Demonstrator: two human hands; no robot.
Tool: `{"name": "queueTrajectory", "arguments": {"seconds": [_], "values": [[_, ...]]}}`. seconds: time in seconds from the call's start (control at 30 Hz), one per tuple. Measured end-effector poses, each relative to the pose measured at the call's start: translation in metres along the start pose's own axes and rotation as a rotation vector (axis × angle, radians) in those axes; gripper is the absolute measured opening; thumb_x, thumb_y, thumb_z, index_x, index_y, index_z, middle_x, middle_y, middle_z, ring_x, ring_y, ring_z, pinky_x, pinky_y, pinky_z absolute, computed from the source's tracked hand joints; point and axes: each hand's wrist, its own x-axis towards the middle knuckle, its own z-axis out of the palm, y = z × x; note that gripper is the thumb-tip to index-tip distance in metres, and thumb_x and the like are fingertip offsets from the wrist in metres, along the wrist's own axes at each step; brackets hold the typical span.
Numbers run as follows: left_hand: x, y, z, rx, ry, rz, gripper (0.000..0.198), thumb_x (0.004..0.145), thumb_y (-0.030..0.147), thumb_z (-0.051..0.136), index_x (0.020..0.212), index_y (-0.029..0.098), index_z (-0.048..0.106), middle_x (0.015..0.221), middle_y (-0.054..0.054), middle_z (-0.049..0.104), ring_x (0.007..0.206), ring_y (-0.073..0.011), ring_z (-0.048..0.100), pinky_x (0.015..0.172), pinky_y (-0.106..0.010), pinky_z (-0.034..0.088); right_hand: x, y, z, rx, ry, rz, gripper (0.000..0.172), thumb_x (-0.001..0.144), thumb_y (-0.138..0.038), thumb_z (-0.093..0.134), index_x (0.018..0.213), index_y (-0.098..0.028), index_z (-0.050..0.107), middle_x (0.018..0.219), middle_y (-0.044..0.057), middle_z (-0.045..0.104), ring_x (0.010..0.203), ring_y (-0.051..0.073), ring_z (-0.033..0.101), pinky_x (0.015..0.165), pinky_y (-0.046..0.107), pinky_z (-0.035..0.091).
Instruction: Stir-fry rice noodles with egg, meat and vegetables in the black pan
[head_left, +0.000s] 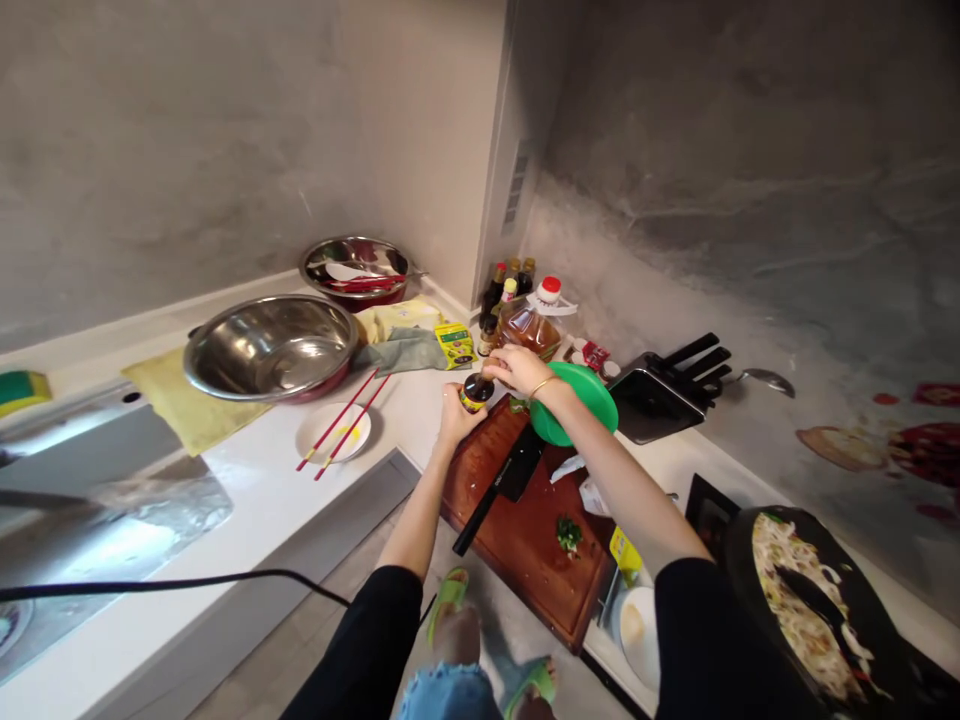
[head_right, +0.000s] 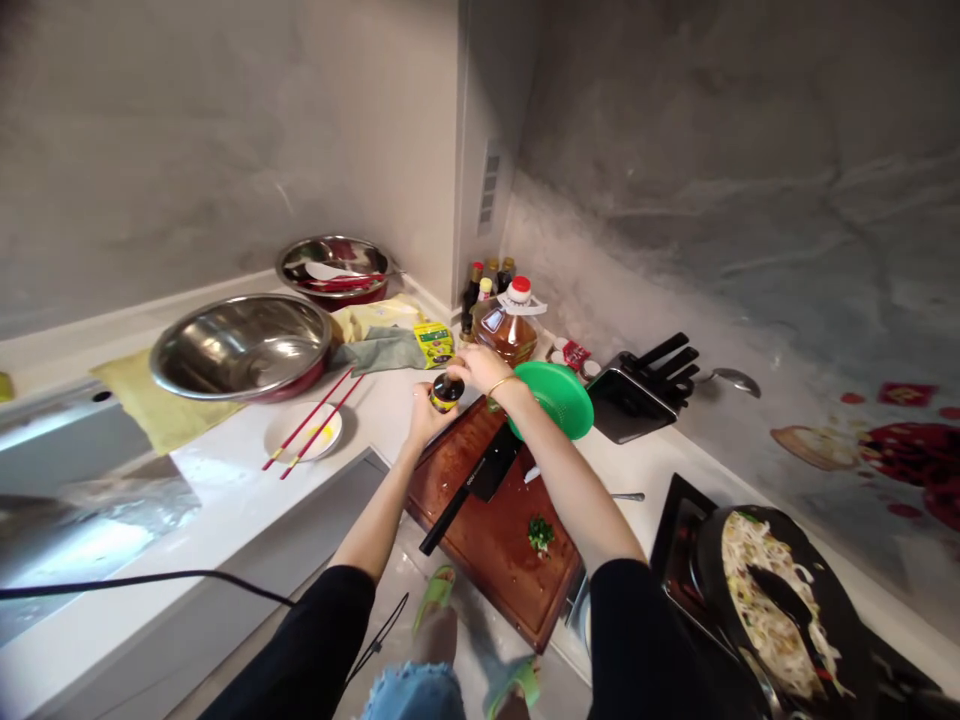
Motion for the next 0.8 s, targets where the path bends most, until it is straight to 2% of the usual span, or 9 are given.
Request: {"name": "queueTrajectory", "arguments": {"seconds": [0.17, 0.27, 0.33, 0.43, 0.53, 0.6, 0.7, 0.73, 0.8], "values": [[-0.022, 0.067, -0.028, -0.057, 0.072, 0.181, 0.057, 0.059, 0.034, 0.071, 0.102, 0.015, 0.040, 0.099, -0.008, 0.045, 0.095, -0.0218, 0.052, 0.082, -0.040, 0.046, -0.045, -0.013, -0.059, -0.013, 0.087, -0.195, 0.034, 0.092, -0.039, 0.041, 0.092, -0.013, 0.061, 0.093, 0.008, 0.058, 0.092, 0.017, 0.050, 0.083, 0.029, 0.035], [-0.044, 0.122, -0.043, -0.123, 0.004, 0.300, 0.060, 0.059, 0.035, 0.072, 0.106, 0.016, 0.040, 0.105, -0.011, 0.049, 0.101, -0.0243, 0.053, 0.087, -0.041, 0.045, -0.079, -0.031, -0.097, 0.046, -0.013, -0.262, 0.046, 0.095, -0.044, 0.032, 0.080, -0.012, 0.062, 0.079, 0.005, 0.057, 0.080, 0.015, 0.051, 0.076, 0.028, 0.035], [-0.067, 0.157, -0.048, -0.148, -0.060, 0.331, 0.065, 0.055, 0.035, 0.075, 0.108, 0.016, 0.041, 0.106, -0.011, 0.052, 0.101, -0.0255, 0.056, 0.085, -0.041, 0.047, -0.110, -0.036, -0.121, 0.122, -0.107, -0.221, 0.054, 0.094, -0.050, 0.029, 0.076, -0.011, 0.062, 0.068, 0.002, 0.055, 0.068, 0.012, 0.050, 0.069, 0.026, 0.035], [-0.111, 0.203, -0.046, -0.137, -0.147, 0.261, 0.069, 0.052, 0.036, 0.076, 0.108, 0.015, 0.041, 0.100, -0.010, 0.055, 0.091, -0.0244, 0.060, 0.077, -0.037, 0.050, -0.187, -0.020, -0.155, 0.259, -0.051, -0.070, 0.064, 0.093, -0.055, 0.018, 0.088, -0.009, 0.064, 0.063, 0.000, 0.054, 0.060, 0.008, 0.048, 0.064, 0.023, 0.035], [-0.160, 0.241, -0.034, -0.134, -0.208, 0.176, 0.070, 0.052, 0.038, 0.076, 0.107, 0.015, 0.040, 0.096, -0.008, 0.057, 0.084, -0.0226, 0.063, 0.071, -0.033, 0.051, -0.317, 0.018, -0.171, 0.227, 0.135, 0.211, 0.065, 0.094, -0.054, 0.013, 0.107, -0.010, 0.059, 0.073, 0.003, 0.060, 0.068, 0.010, 0.054, 0.068, 0.024, 0.038], [-0.193, 0.264, -0.020, -0.136, -0.234, 0.149, 0.070, 0.052, 0.039, 0.075, 0.108, 0.016, 0.040, 0.096, -0.008, 0.058, 0.084, -0.0230, 0.063, 0.069, -0.032, 0.051, -0.425, 0.043, -0.158, 0.061, 0.166, 0.545, 0.059, 0.092, -0.056, 0.025, 0.114, -0.012, 0.056, 0.088, 0.007, 0.063, 0.081, 0.016, 0.058, 0.076, 0.028, 0.040], [-0.239, 0.303, 0.006, -0.092, -0.279, 0.124, 0.069, 0.053, 0.041, 0.074, 0.108, 0.016, 0.040, 0.095, -0.008, 0.060, 0.085, -0.0250, 0.064, 0.067, -0.031, 0.051, -0.578, 0.064, -0.097, -0.142, 0.051, 1.211, 0.062, 0.087, -0.057, 0.036, 0.127, -0.011, 0.045, 0.112, 0.018, 0.058, 0.101, 0.026, 0.057, 0.083, 0.036, 0.041], [-0.252, 0.316, 0.015, -0.066, -0.297, 0.122, 0.068, 0.054, 0.041, 0.073, 0.108, 0.017, 0.040, 0.094, -0.008, 0.060, 0.085, -0.0259, 0.065, 0.066, -0.032, 0.050, -0.618, 0.067, -0.070, -0.147, -0.046, 1.361, 0.065, 0.086, -0.057, 0.040, 0.131, -0.010, 0.041, 0.118, 0.021, 0.054, 0.106, 0.029, 0.055, 0.084, 0.038, 0.041], [-0.275, 0.341, 0.033, -0.004, -0.327, 0.132, 0.066, 0.055, 0.042, 0.072, 0.108, 0.017, 0.040, 0.095, -0.009, 0.061, 0.085, -0.0276, 0.065, 0.066, -0.033, 0.050, -0.675, 0.069, -0.020, -0.124, -0.193, 1.486, 0.064, 0.085, -0.052, 0.045, 0.132, -0.010, 0.038, 0.122, 0.022, 0.050, 0.110, 0.031, 0.053, 0.084, 0.039, 0.042]]}}
